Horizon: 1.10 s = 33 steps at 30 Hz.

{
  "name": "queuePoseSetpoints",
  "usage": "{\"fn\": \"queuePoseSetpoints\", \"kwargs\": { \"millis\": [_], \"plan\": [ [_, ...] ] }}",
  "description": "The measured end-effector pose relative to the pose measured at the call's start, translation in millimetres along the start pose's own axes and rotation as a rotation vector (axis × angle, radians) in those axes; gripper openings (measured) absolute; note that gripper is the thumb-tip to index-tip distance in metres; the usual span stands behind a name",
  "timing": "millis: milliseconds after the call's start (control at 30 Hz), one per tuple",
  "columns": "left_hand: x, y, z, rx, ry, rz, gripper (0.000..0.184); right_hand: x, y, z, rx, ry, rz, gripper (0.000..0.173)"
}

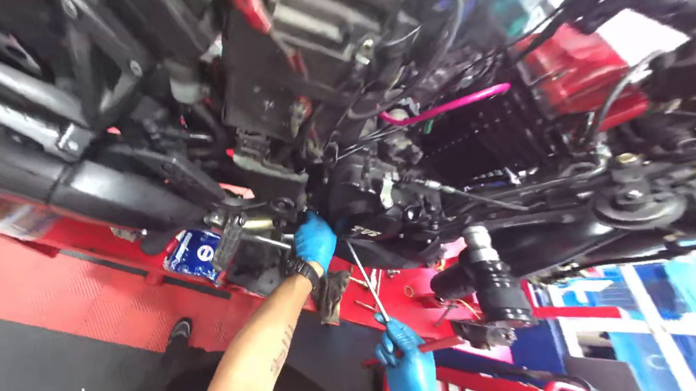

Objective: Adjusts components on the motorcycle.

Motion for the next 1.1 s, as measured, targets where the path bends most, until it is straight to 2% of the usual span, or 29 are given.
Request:
{"fn": "queuePoseSetpoints", "kwargs": {
  "millis": [67,200,267,300,367,433,500,567,667,700,767,833,933,1033,1100],
  "plan": [
    [-1,-1,2,0.034,0.047,0.054,0.056,2,5,1,0.016,0.004,-0.001,0.026],
    [-14,0,-5,0.025,0.151,0.257,0.032,-1,14,0,0.035,0.046,0.036,0.026],
    [-21,0,-9,-0.029,0.177,0.29,0.032,-3,16,0,0.051,0.059,0.047,0.025],
    [-20,-1,-9,-0.074,0.114,0.24,0.036,-3,17,0,0.062,0.063,0.05,0.025],
    [-14,-3,-1,-0.249,-0.113,0.029,0.039,-5,18,2,0.079,0.067,0.049,0.024],
    [-10,-1,13,-0.549,-0.301,-0.194,0.038,-6,18,3,0.086,0.067,0.05,0.023],
    [-8,5,16,-0.679,-0.421,-0.305,0.031,-8,16,4,0.085,0.067,0.054,0.023],
    [0,3,12,-0.498,-0.437,-0.233,0.025,-11,13,5,0.087,0.067,0.056,0.022],
    [10,-2,11,0.07,-0.348,0.077,0.041,-11,14,6,0.089,0.064,0.067,0.022],
    [10,-3,13,0.117,-0.336,0.123,0.044,-10,14,6,0.091,0.062,0.067,0.022],
    [11,-2,18,-0.019,-0.365,0.124,0.041,-10,14,7,0.098,0.06,0.062,0.022],
    [10,0,19,-0.286,-0.45,0.014,0.031,-11,15,6,0.105,0.071,0.066,0.02],
    [10,0,22,-0.509,-0.592,-0.089,0.023,-15,17,7,0.117,0.09,0.091,0.02],
    [0,3,30,-0.605,-0.708,-0.124,0.027,-16,26,8,0.158,0.086,0.123,0.021],
    [-6,8,34,-0.524,-0.651,-0.153,0.031,-16,34,10,0.181,0.075,0.142,0.023]
  ]
}}
Point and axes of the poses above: each hand's wrist, its own x-axis towards the middle knuckle, its own z-axis out of the palm, y = z × x, the point moved 9 cm from there along x, towards the middle knuckle, and after that the axes turned 13 degrees about y, right-handed, at the moved point
